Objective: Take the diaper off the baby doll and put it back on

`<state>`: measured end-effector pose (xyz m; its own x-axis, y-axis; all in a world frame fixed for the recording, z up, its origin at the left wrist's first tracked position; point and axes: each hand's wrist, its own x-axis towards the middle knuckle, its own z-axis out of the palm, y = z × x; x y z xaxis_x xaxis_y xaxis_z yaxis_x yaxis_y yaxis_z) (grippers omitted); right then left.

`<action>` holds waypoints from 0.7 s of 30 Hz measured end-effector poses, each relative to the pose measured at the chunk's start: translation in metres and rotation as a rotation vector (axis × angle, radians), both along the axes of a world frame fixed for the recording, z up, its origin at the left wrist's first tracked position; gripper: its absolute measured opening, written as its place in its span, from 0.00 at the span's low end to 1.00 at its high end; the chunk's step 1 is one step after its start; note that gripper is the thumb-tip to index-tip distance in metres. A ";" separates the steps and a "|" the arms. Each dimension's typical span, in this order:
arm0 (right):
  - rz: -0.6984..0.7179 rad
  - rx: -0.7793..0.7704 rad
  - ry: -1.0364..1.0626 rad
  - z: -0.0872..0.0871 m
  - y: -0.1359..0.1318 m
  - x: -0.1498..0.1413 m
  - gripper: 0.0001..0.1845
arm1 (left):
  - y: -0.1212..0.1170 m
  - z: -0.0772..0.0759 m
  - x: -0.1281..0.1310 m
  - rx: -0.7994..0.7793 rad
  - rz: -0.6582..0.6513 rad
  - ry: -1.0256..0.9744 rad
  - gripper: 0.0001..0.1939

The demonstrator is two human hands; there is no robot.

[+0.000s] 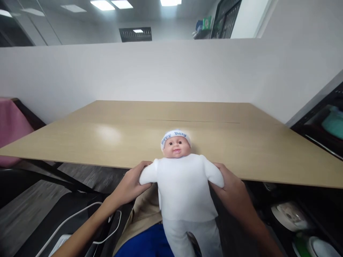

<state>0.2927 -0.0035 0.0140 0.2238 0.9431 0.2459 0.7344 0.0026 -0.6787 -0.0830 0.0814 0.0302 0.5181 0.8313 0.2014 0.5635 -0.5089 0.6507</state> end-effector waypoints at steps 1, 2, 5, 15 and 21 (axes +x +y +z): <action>0.009 -0.005 -0.086 -0.003 0.000 0.010 0.24 | 0.008 0.002 0.002 0.010 -0.015 0.005 0.27; 0.017 0.001 -0.147 -0.007 -0.001 0.020 0.23 | 0.015 0.003 0.003 0.024 -0.024 0.014 0.27; 0.025 0.029 -0.234 -0.023 -0.001 0.039 0.23 | 0.031 0.006 0.004 0.062 -0.033 0.059 0.29; 0.006 0.055 -0.327 -0.041 0.051 0.046 0.28 | 0.104 0.005 0.002 0.239 0.002 0.287 0.19; 0.060 0.003 -0.327 -0.039 0.114 0.056 0.29 | 0.170 -0.008 0.007 0.344 0.017 0.431 0.20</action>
